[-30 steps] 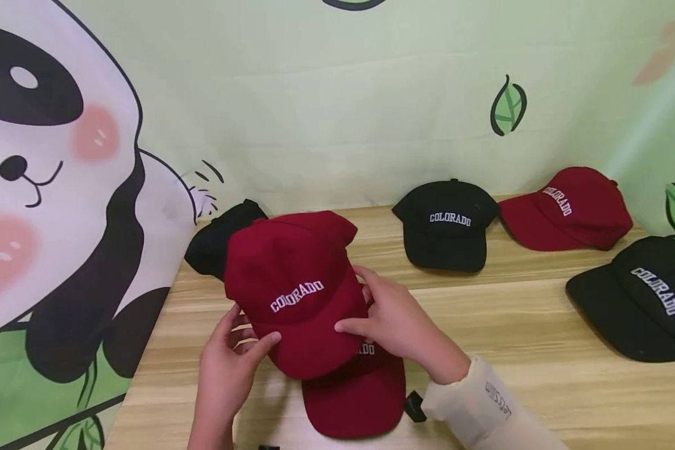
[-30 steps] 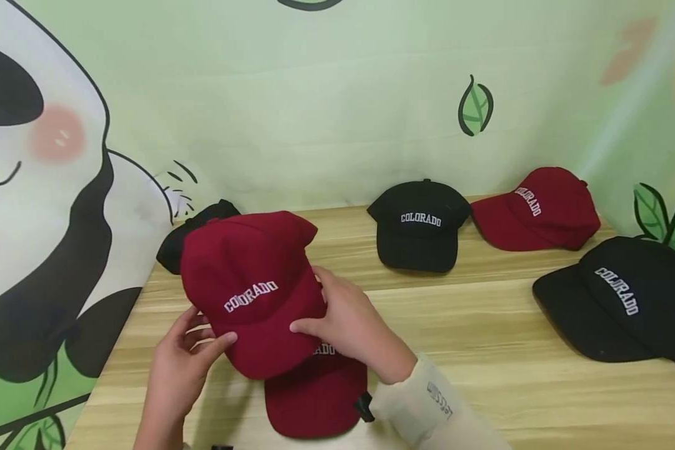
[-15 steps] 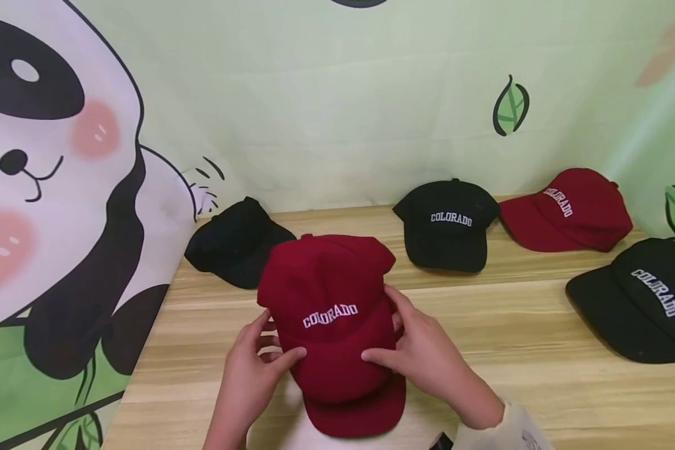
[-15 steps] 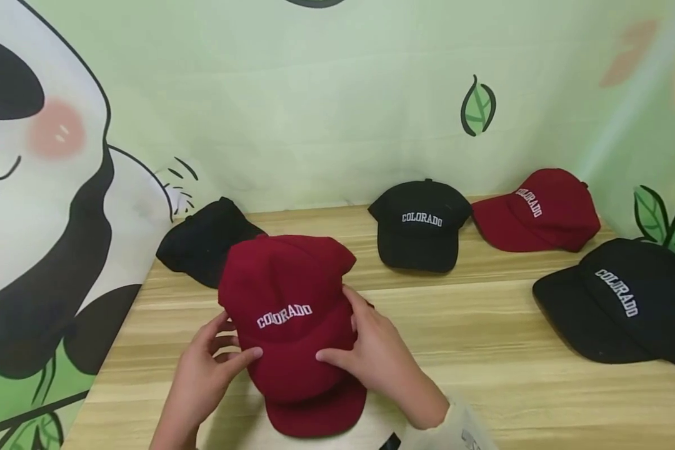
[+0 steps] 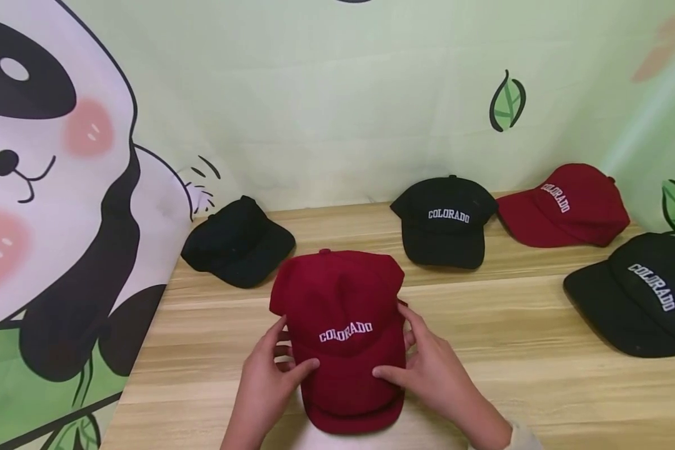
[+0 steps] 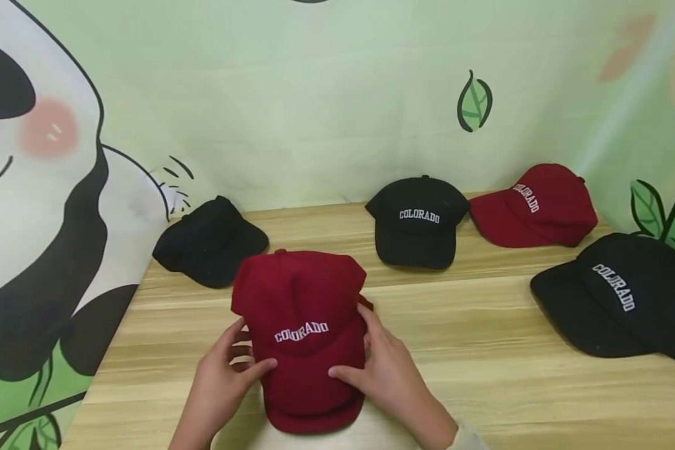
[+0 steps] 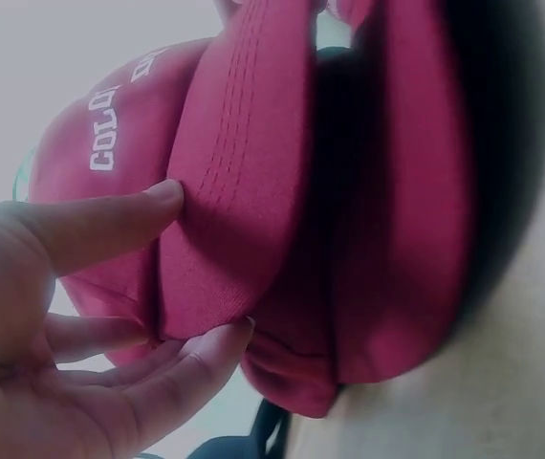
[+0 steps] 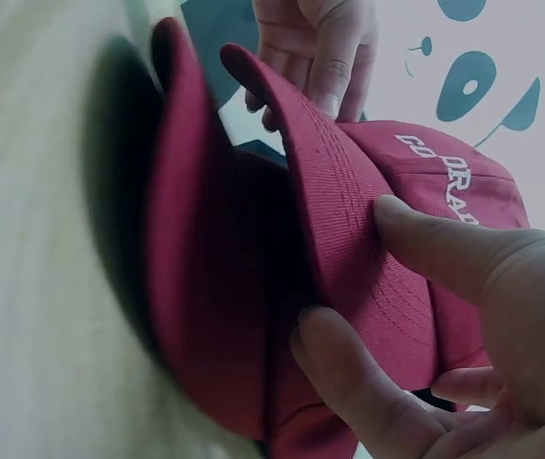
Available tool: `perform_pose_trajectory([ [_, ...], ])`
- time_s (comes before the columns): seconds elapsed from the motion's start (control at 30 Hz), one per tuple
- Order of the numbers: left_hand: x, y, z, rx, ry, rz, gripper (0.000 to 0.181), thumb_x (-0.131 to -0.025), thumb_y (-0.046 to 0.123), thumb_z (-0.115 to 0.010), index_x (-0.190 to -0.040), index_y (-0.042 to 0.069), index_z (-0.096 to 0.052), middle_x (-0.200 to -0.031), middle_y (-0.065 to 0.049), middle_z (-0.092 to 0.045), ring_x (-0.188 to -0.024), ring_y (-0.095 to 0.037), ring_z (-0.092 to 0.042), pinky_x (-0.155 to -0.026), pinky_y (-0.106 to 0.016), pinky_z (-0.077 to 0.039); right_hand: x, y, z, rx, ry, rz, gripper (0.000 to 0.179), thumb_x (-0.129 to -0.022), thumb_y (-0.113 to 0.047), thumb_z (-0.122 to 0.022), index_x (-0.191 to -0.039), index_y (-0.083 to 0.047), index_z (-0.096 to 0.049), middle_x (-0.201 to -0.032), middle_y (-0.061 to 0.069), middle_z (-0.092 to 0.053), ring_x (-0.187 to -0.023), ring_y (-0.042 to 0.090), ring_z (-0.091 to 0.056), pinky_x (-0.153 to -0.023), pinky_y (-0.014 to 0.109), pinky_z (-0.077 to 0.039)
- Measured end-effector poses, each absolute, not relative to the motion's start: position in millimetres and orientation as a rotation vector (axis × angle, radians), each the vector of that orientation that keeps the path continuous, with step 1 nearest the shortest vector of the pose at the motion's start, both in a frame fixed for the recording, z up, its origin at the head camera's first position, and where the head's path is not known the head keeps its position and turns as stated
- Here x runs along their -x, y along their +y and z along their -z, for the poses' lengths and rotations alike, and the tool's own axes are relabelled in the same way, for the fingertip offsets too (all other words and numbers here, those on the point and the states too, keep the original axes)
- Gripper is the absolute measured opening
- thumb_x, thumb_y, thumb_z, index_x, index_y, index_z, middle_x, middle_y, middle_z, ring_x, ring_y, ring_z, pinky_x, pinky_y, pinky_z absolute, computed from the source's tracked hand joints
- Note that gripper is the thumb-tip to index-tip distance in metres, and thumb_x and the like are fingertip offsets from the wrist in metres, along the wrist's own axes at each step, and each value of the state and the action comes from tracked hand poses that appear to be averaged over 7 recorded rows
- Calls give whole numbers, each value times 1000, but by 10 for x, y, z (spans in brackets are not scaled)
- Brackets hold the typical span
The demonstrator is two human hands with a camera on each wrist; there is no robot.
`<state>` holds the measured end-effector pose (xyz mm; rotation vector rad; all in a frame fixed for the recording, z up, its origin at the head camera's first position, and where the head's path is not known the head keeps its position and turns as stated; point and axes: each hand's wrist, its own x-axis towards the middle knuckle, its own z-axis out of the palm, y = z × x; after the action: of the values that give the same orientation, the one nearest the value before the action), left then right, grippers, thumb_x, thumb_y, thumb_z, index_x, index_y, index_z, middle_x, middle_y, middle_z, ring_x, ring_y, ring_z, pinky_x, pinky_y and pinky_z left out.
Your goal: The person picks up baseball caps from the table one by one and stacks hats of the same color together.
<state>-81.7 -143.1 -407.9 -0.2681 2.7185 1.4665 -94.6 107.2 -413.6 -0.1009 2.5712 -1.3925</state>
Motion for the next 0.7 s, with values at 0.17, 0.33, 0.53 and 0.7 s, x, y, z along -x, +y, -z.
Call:
perform_pose_trajectory([
  [0.17, 830, -1419, 4195, 222, 2738, -1412, 81, -75, 21, -84, -143, 6, -44, -125, -12, -61, -99, -20, -63, -79, -31, -57, 937, 1084, 4236, 113, 2618, 1298, 106, -67, -45, -86, -150, -10, -32, -86, -6, -63, -64, 1, -61, -80, 31, -52],
  [0.33, 860, -1423, 4276, 200, 2722, -1282, 77, -75, 25, -84, -139, 1, -48, -124, -16, -62, -98, -22, -66, -79, -35, -58, 929, 1096, 4332, 185, 2679, 1171, 102, -67, -49, -84, -144, -1, -39, -71, -11, -61, -67, 1, -56, -78, 32, -52],
  [0.53, 869, -1446, 4282, 147, 2776, -1050, 75, -75, 30, -83, -134, -4, -52, -113, -17, -65, -101, -26, -63, -89, -46, -52, 927, 1108, 4406, 294, 2735, 1021, 97, -67, -57, -81, -138, 0, -48, -63, -12, -53, -62, 2, -51, -64, 25, -47],
  [0.7, 855, -1435, 4281, 80, 2813, -1007, 73, -75, 28, -83, -132, -7, -53, -108, -18, -65, -100, -29, -62, -91, -48, -50, 923, 1120, 4418, 338, 2745, 1011, 97, -68, -56, -81, -137, 3, -48, -61, -10, -49, -57, 2, -44, -58, 22, -41],
])
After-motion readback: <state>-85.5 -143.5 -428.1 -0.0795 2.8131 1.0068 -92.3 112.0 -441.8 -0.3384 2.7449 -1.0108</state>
